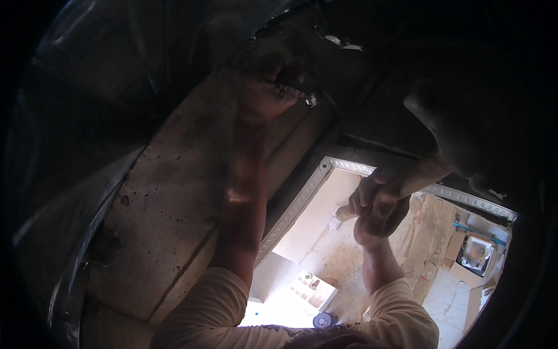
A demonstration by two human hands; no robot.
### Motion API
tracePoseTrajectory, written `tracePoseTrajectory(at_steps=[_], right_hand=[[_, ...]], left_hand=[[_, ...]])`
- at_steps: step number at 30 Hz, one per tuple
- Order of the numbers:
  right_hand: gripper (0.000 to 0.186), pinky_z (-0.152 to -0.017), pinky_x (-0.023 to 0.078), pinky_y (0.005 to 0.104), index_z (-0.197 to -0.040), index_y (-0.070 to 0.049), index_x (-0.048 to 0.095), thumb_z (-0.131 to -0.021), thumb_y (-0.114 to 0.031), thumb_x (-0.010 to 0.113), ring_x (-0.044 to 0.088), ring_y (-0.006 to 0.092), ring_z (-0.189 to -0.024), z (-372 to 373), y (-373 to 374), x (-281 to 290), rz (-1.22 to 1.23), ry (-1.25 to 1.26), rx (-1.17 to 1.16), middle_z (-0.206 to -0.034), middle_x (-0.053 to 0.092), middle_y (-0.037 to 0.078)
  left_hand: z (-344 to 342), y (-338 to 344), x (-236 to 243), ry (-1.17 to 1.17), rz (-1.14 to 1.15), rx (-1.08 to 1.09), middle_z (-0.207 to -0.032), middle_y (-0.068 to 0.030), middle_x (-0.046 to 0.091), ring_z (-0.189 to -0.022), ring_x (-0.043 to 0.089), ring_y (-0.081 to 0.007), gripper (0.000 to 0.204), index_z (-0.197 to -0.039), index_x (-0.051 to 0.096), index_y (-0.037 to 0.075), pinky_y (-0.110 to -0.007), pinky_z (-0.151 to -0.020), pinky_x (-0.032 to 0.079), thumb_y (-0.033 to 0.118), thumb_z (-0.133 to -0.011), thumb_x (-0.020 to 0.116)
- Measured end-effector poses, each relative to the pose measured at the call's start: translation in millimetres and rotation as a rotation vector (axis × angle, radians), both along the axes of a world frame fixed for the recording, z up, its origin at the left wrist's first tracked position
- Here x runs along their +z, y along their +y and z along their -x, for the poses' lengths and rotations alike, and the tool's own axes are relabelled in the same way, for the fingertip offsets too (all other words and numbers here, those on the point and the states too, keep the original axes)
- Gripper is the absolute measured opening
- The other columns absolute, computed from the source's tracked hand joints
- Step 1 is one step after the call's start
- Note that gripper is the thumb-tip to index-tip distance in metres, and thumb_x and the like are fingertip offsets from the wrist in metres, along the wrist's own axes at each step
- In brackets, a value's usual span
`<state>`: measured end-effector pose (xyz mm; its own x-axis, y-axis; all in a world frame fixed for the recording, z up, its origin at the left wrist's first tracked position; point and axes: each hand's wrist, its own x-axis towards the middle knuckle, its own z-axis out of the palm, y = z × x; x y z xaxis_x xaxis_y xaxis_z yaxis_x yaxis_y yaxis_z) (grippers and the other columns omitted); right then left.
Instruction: The person holds a metal stud against a concrete ceiling and secures it by hammering a fastener into a pre-drilled hole.
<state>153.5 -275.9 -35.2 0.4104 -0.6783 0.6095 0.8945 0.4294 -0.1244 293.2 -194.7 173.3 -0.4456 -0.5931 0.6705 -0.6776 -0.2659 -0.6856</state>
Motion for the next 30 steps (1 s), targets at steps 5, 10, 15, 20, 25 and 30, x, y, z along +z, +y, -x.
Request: tracePoseTrajectory(at_steps=[5,10,15,20,25,30], right_hand=[[0.039,-0.039,0.031,0.0191,-0.100,0.000,0.044,-0.092,-0.037,0.056,0.036,0.0050,-0.045,3,-3,0,-0.029,0.068,0.028,-0.062,0.045,0.002],[0.036,-0.043,0.037,0.0285,-0.104,-0.004,0.048,-0.091,-0.036,0.057,0.042,0.0148,-0.051,5,-2,-13,-0.168,-0.185,0.112,-0.068,0.044,0.006],[0.029,-0.044,0.040,0.0307,-0.103,-0.001,0.047,-0.091,-0.024,0.057,0.052,0.0184,-0.049,-15,18,-6,0.309,0.163,-0.276,-0.064,0.052,0.009],[0.039,-0.043,0.041,0.0307,-0.114,0.006,0.043,-0.090,-0.020,0.058,0.057,0.0214,-0.050,-17,8,-16,0.419,0.426,-0.202,-0.065,0.055,0.013],[0.033,-0.047,0.041,0.0326,-0.106,-0.010,0.048,-0.094,-0.041,0.050,0.042,0.0177,-0.054,22,-5,0,-0.142,-0.332,0.078,-0.070,0.040,0.007],[0.033,-0.047,0.041,0.0341,-0.105,-0.009,0.050,-0.094,-0.040,0.048,0.042,0.0184,-0.052,16,-6,-6,-0.149,-0.216,0.093,-0.070,0.042,0.007]], left_hand=[[-1,13,2,0.078,-0.036,0.152,-0.063,-0.0054,0.055,-0.058,0.056,-0.0256,0.016,-0.063,0.057,0.011,-0.036,-0.064,0.045,0.014,-0.059,0.072],[-2,3,-2,0.035,-0.015,0.057,-0.062,-0.0049,0.054,-0.061,0.056,-0.0256,0.017,-0.063,0.056,0.011,-0.037,-0.064,0.045,0.014,-0.056,0.071],[-6,6,2,0.018,-0.040,0.119,-0.063,-0.0051,0.054,-0.062,0.056,-0.0258,0.017,-0.064,0.057,0.011,-0.038,-0.064,0.045,0.014,-0.055,0.071],[-9,2,-4,0.050,-0.013,0.070,-0.064,-0.0051,0.054,-0.061,0.056,-0.0258,0.019,-0.066,0.058,0.011,-0.037,-0.061,0.044,0.013,-0.053,0.071],[-8,6,-1,0.006,-0.020,0.050,-0.060,-0.0042,0.052,-0.057,0.055,-0.0254,0.018,-0.062,0.056,0.012,-0.036,-0.060,0.044,0.013,-0.053,0.072],[-8,5,-1,-0.037,-0.014,0.056,-0.056,-0.0032,0.051,-0.053,0.053,-0.0250,0.018,-0.059,0.055,0.012,-0.035,-0.058,0.044,0.013,-0.053,0.072]])
